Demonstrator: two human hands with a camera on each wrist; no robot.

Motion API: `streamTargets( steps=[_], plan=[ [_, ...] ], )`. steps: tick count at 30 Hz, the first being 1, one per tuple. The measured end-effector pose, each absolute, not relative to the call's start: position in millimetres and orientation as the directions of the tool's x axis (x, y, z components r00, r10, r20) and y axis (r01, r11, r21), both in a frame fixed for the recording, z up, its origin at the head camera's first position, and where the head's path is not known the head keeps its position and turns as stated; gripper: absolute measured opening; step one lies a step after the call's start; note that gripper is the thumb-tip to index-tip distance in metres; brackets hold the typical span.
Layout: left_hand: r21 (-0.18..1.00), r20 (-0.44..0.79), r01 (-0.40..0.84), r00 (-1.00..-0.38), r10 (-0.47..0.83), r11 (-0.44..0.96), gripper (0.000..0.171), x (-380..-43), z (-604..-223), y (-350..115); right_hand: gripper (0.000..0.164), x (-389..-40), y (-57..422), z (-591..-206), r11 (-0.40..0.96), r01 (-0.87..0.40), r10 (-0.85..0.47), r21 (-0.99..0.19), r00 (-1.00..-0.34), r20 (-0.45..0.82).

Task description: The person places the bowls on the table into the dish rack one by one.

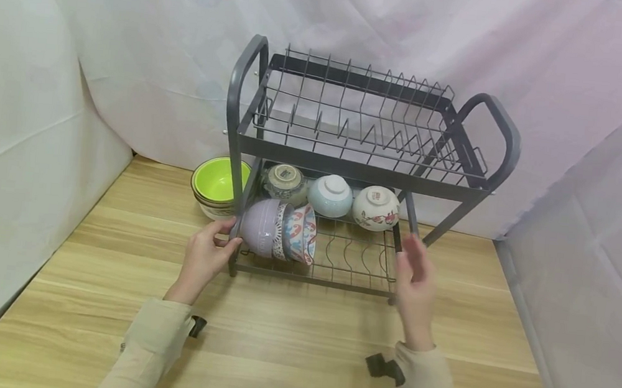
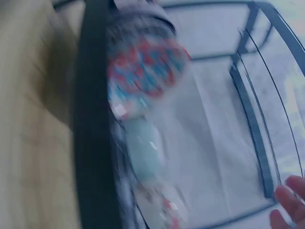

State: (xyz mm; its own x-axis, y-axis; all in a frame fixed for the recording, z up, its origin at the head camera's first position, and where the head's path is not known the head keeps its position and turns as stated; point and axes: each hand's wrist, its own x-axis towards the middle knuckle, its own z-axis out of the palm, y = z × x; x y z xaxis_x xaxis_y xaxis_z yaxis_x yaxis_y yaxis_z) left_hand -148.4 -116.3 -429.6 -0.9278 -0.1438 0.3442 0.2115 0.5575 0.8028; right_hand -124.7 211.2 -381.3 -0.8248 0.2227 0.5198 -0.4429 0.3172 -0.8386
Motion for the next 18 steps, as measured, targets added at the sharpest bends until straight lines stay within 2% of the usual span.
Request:
streamTargets(
  steps=[2,4,7,13,18],
  plan=[
    [0.799,0.353,0.219,-0.925,-0.142,0.56,0.034,-149,-429,-117,0.036,-128,224,-372,0.292,-0.435,0.344,-0.852,-0.783,0.518],
    [0.795,0.355,0.219,-0.924,-0.142,0.565,0.034,-149,-430,-117,0.034,-133,235,-364,0.32,-0.437,0.446,-0.84,-0.713,0.541],
    [0.793,0.355,0.219,-0.924,-0.139,0.568,0.034,-149,-430,-117,0.034,-146,251,-352,0.336,-0.38,0.538,-0.862,-0.673,0.507],
    [0.789,0.352,0.211,-0.925,-0.142,0.577,0.034,-149,-429,-117,0.036,-170,263,-341,0.306,-0.266,0.529,-0.914,-0.75,0.396],
    [0.789,0.344,0.208,-0.929,-0.135,0.578,0.034,-149,-430,-118,0.031,-182,267,-347,0.259,-0.301,0.542,-0.918,-0.741,0.396]
  ],
)
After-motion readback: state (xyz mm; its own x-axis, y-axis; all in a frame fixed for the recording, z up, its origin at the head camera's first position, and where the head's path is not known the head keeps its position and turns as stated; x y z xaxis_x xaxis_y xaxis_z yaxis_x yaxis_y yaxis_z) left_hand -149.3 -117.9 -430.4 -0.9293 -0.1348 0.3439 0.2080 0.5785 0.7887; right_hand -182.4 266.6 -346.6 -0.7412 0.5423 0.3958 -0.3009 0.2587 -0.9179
